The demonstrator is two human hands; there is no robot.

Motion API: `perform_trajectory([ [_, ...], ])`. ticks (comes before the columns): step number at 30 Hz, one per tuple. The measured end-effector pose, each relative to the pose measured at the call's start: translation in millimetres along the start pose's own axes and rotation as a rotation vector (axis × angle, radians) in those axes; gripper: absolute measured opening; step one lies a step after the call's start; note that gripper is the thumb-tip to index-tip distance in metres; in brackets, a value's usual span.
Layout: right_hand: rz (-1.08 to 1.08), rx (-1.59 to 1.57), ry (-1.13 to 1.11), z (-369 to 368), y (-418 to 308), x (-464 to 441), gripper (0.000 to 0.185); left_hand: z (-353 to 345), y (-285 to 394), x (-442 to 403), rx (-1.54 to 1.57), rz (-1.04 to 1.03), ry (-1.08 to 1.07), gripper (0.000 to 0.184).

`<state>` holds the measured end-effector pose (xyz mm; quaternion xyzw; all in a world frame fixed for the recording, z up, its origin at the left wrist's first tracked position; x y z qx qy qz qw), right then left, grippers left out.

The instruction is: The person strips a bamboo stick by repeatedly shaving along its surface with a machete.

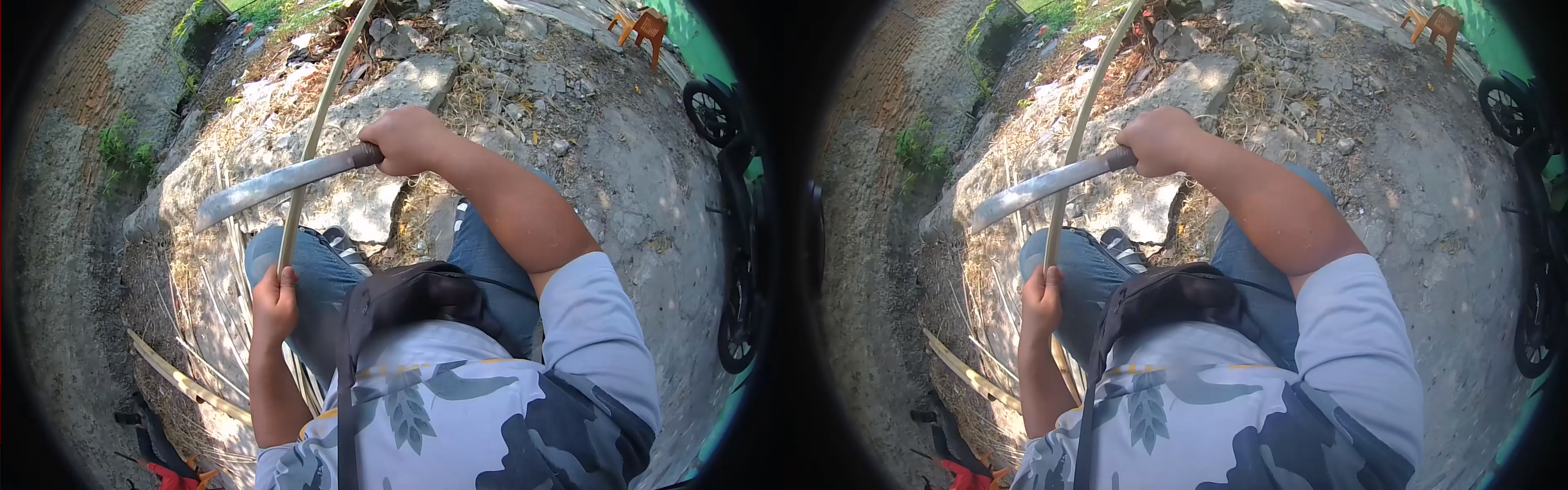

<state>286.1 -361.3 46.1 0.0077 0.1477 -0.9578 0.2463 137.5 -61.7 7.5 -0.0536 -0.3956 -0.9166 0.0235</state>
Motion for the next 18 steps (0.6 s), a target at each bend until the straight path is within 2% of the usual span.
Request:
perform_trajectory([
  [2,-0.093,-0.093,0.038,1.8,33.4,-7.6,0.020,0.9,-9.0,-0.3,0.019,0.038,-0.007,0.034],
  [6,-0.174,-0.118,0.026,6.2,47.0,-0.5,0.025,1.5,-2.8,-2.2,-0.038,-0.014,-0.002,0.033],
  [12,-0.124,-0.042,-0.015,14.2,24.2,1.9,0.022,1.9,-11.3,-2.4,-0.011,0.013,-0.011,0.032],
  [16,0.088,0.070,0.024,4.0,-20.7,0.0,0.019,0.6,0.5,-0.6,-0.104,-0.016,0.024,0.030],
  [18,0.111,0.125,0.029,5.5,-21.2,-1.3,0.019,-0.2,-0.6,-1.9,-0.107,-0.036,0.018,0.030],
])
Point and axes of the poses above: each hand's wrist, its own x-axis away from the middle knuckle, its own z-axis out of the back of the hand, y = z × x, the point moved 9 cm from there along -x, towards the middle knuckle, and after that the axes turned 1 degree about -y, right-handed, at the moved point
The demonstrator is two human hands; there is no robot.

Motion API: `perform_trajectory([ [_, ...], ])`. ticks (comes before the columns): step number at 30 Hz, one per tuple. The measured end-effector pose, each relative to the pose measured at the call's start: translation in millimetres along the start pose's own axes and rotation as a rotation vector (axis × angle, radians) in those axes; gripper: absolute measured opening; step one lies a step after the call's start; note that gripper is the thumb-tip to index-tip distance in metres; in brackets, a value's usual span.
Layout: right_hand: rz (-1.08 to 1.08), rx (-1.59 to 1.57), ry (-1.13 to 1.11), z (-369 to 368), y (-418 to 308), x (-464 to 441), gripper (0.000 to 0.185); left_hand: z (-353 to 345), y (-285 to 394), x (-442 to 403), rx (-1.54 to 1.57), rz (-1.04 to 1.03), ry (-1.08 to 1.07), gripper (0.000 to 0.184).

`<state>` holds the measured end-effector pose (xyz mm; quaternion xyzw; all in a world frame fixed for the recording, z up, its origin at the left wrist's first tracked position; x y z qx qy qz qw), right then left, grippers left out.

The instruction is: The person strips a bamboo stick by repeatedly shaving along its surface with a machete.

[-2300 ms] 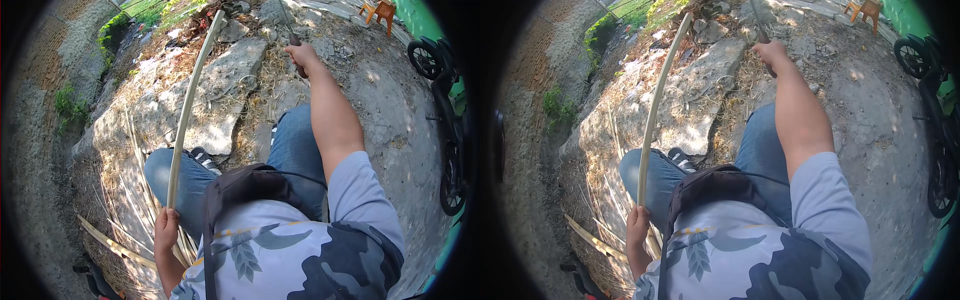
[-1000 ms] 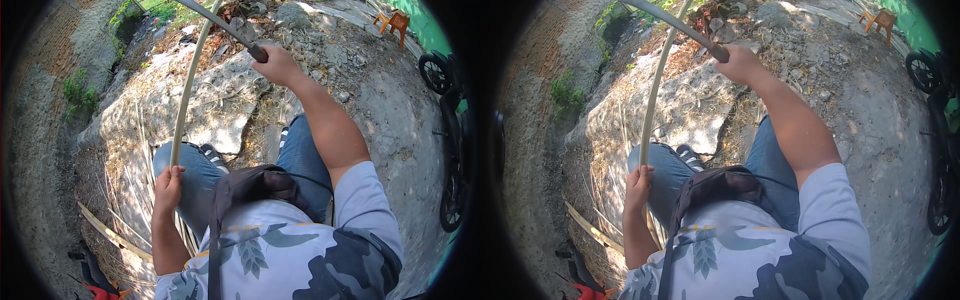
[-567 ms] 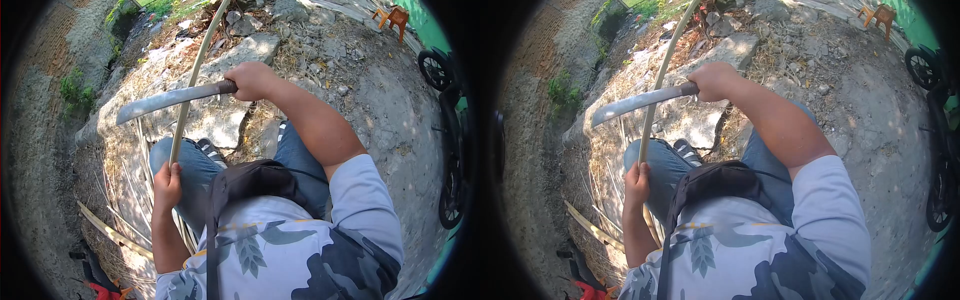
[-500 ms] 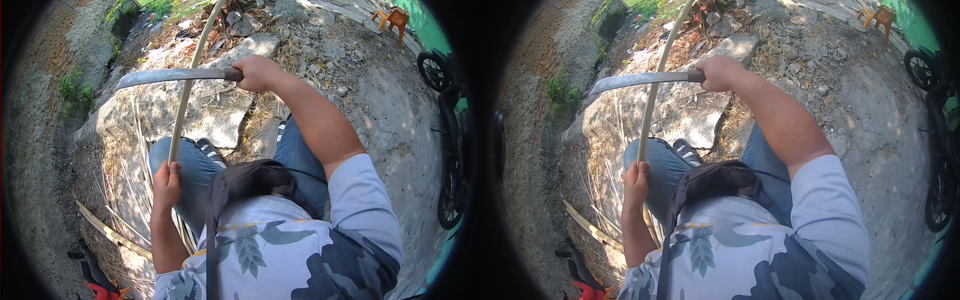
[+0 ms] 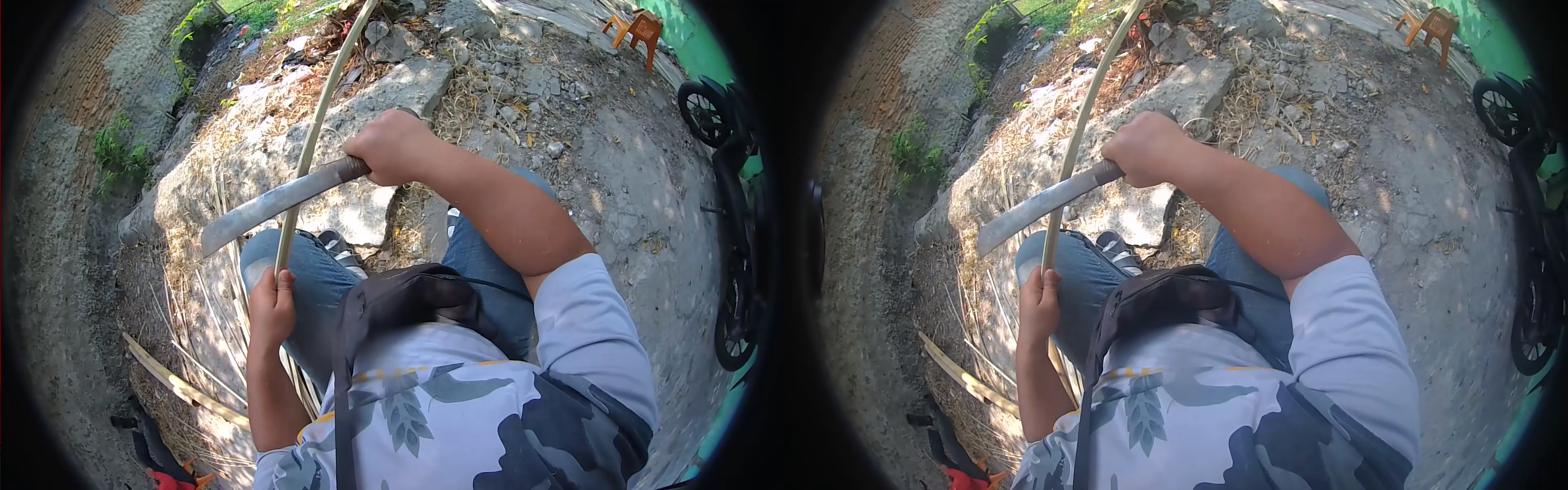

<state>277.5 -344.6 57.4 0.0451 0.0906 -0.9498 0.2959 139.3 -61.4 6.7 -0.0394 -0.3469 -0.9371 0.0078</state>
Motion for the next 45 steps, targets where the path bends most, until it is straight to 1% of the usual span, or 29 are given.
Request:
perform_trajectory([
  [1,0.015,0.026,-0.001,-0.5,-0.9,-0.8,0.018,0.3,-1.1,0.3,-0.001,-0.017,-0.001,0.030],
  [5,-0.239,-0.324,0.030,-9.3,79.8,-1.9,0.021,2.9,10.3,3.4,-0.019,-0.027,-0.019,0.031],
  [8,-0.260,-0.168,0.059,-3.6,78.2,9.0,0.022,1.4,8.3,1.1,-0.017,-0.024,-0.042,0.029],
  [11,-0.276,-0.133,0.039,4.7,73.5,16.5,0.021,0.9,10.0,-0.2,-0.011,-0.009,-0.072,0.031],
  [14,-0.236,-0.151,0.013,0.0,64.0,12.6,0.019,-1.8,5.8,-1.4,0.039,-0.024,-0.044,0.032],
  [18,-0.012,-0.072,-0.001,-6.4,3.9,2.6,0.016,-0.5,8.9,-1.1,-0.009,-0.005,-0.025,0.032],
  [21,0.063,0.032,-0.036,-13.0,-13.4,-4.7,0.016,-0.7,9.5,-0.1,-0.015,-0.009,-0.036,0.032],
  [22,0.059,0.019,-0.023,-8.5,-5.3,-4.5,0.017,-0.5,10.0,1.0,-0.012,-0.003,-0.041,0.033],
  [25,-0.266,-0.185,0.075,-2.3,74.0,-0.4,0.018,1.7,18.5,3.4,-0.038,-0.004,-0.047,0.034],
  [28,-0.313,-0.206,0.055,-12.0,96.7,5.1,0.018,-0.5,14.6,-1.1,-0.026,-0.032,-0.060,0.034],
  [31,-0.315,-0.085,0.099,3.0,91.3,17.6,0.018,-1.0,11.9,-3.8,-0.031,-0.068,-0.080,0.033],
  [34,-0.309,-0.132,0.000,0.4,84.8,18.9,0.017,-3.3,10.8,-2.4,-0.030,-0.048,-0.083,0.033],
  [37,-0.201,-0.096,-0.051,-5.5,47.4,9.0,0.018,-2.9,6.9,-3.9,-0.007,-0.023,-0.058,0.032],
  [39,-0.070,-0.082,-0.075,-7.5,14.4,4.6,0.019,-2.0,6.0,-3.9,0.012,-0.017,-0.043,0.032],
  [41,-0.026,-0.009,-0.124,-11.6,-2.1,1.2,0.018,-1.7,6.6,-2.4,0.033,-0.020,-0.038,0.032],
  [44,-0.032,0.009,-0.058,-7.2,21.9,-3.2,0.019,-1.7,1.8,0.6,-0.006,-0.005,-0.027,0.032],
  [45,-0.146,-0.071,-0.026,-5.4,47.4,-2.7,0.020,-1.0,0.0,2.0,0.012,-0.002,-0.024,0.032],
])
Point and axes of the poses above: each hand's wrist, its own x-axis away from the middle knuckle, its own z-axis out of the back of the hand, y = z × x, the point moved 9 cm from there along -x, towards the middle knuckle, and after that the axes turned 1 degree about -y, right-handed, at the moved point
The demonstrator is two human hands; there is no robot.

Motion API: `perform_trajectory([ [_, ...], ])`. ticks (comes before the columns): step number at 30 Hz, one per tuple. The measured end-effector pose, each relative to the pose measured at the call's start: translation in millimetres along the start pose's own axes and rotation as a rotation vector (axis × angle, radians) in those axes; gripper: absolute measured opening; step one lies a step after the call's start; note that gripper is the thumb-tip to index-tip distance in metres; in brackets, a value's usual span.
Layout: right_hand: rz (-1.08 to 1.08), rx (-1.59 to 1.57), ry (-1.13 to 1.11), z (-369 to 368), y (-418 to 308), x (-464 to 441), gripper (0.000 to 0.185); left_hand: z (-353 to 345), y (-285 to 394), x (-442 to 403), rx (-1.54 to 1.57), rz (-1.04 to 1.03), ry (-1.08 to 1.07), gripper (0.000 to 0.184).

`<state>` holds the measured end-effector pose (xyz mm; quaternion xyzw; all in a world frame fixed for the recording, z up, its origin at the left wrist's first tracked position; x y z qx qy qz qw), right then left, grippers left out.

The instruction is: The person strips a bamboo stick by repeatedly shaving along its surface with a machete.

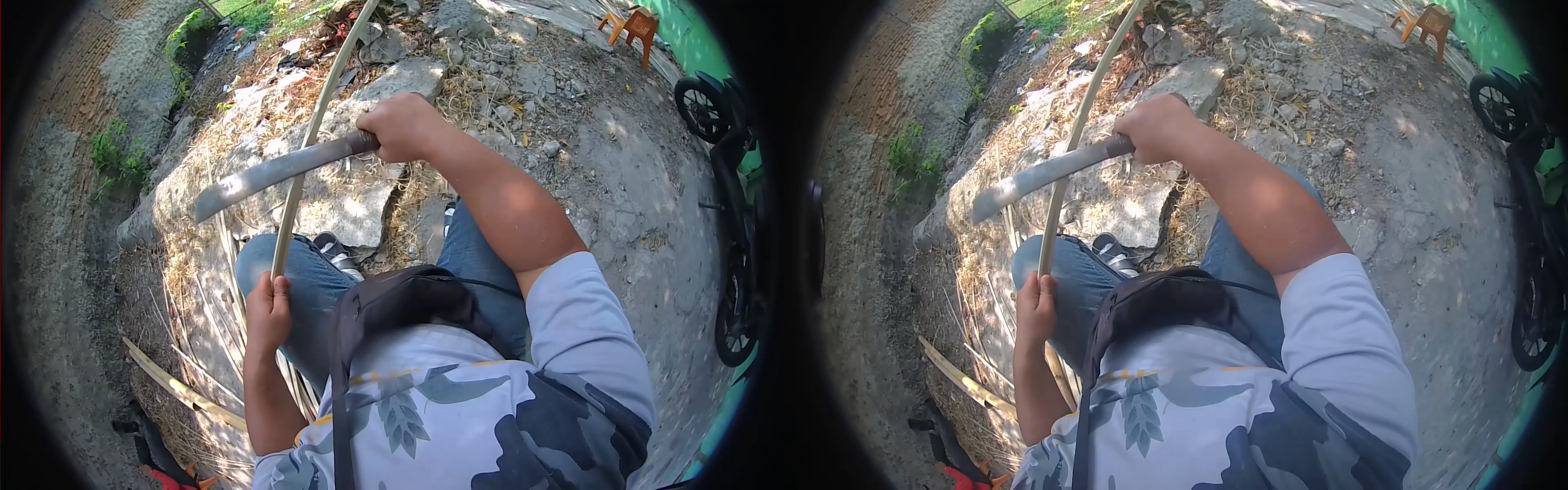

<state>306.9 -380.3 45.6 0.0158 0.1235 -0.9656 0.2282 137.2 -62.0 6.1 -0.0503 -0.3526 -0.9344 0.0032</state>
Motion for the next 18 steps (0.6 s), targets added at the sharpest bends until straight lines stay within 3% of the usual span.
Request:
perform_trajectory([
  [2,-0.225,-0.157,0.065,6.9,52.3,1.3,0.021,0.6,-1.6,-0.3,0.043,-0.001,0.010,0.032],
  [5,-0.277,-0.102,0.069,7.6,64.1,10.4,0.021,-1.1,6.5,-5.8,-0.028,-0.028,-0.012,0.032],
  [8,-0.232,-0.091,0.094,12.2,59.0,16.7,0.021,-3.9,-5.0,-6.6,0.076,0.067,-0.074,0.033],
  [11,-0.086,-0.274,-0.070,-10.7,47.0,11.6,0.022,-4.2,-3.4,-5.0,0.142,0.051,-0.043,0.033],
  [14,0.047,-0.194,-0.101,-20.8,2.6,9.0,0.022,-4.4,-11.1,-6.5,0.141,0.075,-0.030,0.033],
  [18,0.135,0.014,0.036,3.6,-30.2,11.1,0.018,-4.2,-12.8,-4.7,0.170,0.104,-0.025,0.034],
])
Point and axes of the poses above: each hand's wrist, its own x-axis away from the middle knuckle, its own z-axis out of the back of the hand, y = z × x, the point moved 9 cm from there along -x, towards the middle knuckle, and after that the axes turned 1 degree about -y, right-handed, at the moved point
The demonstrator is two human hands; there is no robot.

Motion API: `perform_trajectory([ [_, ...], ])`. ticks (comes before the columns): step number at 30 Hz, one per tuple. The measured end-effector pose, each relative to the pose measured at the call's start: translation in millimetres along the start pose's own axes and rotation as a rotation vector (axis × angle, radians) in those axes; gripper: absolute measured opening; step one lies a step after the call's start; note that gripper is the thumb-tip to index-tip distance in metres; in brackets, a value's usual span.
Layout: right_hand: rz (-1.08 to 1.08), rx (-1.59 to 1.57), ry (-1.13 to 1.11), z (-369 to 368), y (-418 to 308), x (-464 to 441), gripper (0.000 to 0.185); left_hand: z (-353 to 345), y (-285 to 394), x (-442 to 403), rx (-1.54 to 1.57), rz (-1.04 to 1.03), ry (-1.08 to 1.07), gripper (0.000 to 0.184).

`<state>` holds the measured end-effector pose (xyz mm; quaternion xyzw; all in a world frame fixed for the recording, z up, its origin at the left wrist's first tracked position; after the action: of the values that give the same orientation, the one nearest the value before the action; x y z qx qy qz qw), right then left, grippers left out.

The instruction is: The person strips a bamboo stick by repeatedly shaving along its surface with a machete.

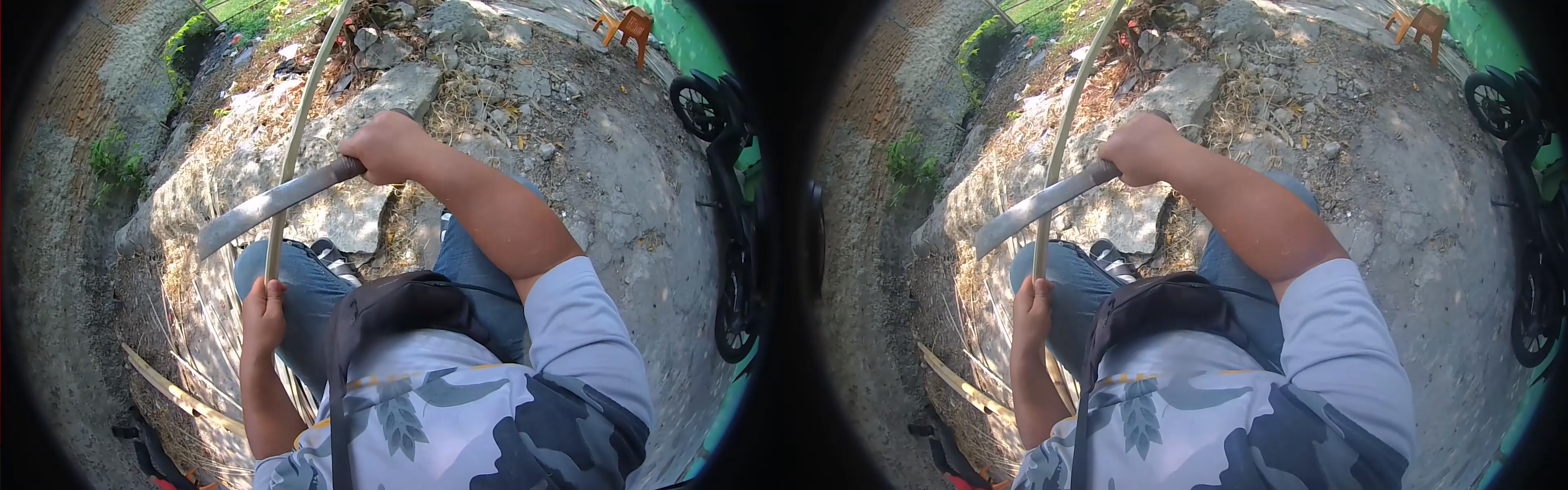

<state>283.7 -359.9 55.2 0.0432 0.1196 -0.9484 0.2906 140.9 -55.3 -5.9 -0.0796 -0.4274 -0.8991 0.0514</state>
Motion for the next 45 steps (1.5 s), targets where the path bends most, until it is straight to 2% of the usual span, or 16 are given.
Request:
perform_trajectory([
  [2,-0.011,0.027,0.040,4.5,17.3,-2.2,0.017,1.8,-0.2,2.3,-0.029,-0.017,0.011,0.035],
  [6,-0.379,-0.300,0.041,0.1,108.4,11.1,0.020,3.0,12.4,6.7,-0.124,-0.080,0.004,0.034],
  [9,-0.395,-0.135,0.072,5.2,109.5,20.9,0.021,0.5,16.3,4.3,-0.172,-0.097,-0.002,0.032],
  [12,-0.342,-0.162,0.088,7.3,99.5,22.0,0.022,-1.0,11.3,1.0,-0.092,-0.083,-0.016,0.031],
  [15,-0.206,-0.119,-0.021,-1.4,65.7,11.3,0.020,-0.5,5.6,-1.1,-0.090,-0.091,-0.007,0.032],
  [18,-0.036,-0.011,-0.060,-7.2,11.2,1.5,0.017,0.9,-0.2,-2.3,-0.121,-0.091,-0.003,0.032],
  [21,0.008,0.078,-0.104,-9.6,-9.2,-5.0,0.020,1.4,0.8,-1.0,-0.121,-0.080,-0.008,0.032],
  [24,-0.080,-0.013,0.051,2.3,37.3,-1.5,0.016,3.5,3.5,4.7,-0.122,-0.073,-0.014,0.031],
  [26,-0.313,-0.188,0.141,-2.1,101.2,5.8,0.018,3.2,3.6,5.6,-0.107,-0.048,-0.038,0.031],
  [29,-0.420,-0.202,0.061,-6.3,130.7,21.4,0.022,0.6,19.2,1.9,-0.226,-0.145,-0.023,0.030],
  [32,-0.434,-0.141,0.035,8.8,116.3,26.7,0.024,-0.6,15.8,0.1,-0.133,-0.088,-0.060,0.029],
  [36,-0.275,-0.109,-0.065,1.6,75.1,15.8,0.023,-0.7,16.0,2.1,-0.123,-0.086,-0.047,0.028],
  [41,-0.006,-0.010,-0.078,-5.4,2.7,1.1,0.018,1.0,12.6,2.0,-0.135,-0.092,-0.026,0.028],
  [44,0.009,0.031,0.015,1.0,18.7,0.5,0.017,0.7,12.5,4.8,-0.104,-0.073,-0.037,0.028],
  [45,-0.083,-0.027,0.031,3.4,41.2,2.9,0.016,1.3,11.0,6.1,-0.110,-0.080,-0.043,0.029],
])
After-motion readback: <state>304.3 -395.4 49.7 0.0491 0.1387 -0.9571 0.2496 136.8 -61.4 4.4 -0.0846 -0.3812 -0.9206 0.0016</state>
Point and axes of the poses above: each hand's wrist, its own x-axis away from the middle knuckle, its own z-axis out of the back of the hand, y = z × x, the point moved 9 cm from there along -x, towards the middle knuckle, and after that the axes turned 1 degree about -y, right-handed, at the moved point
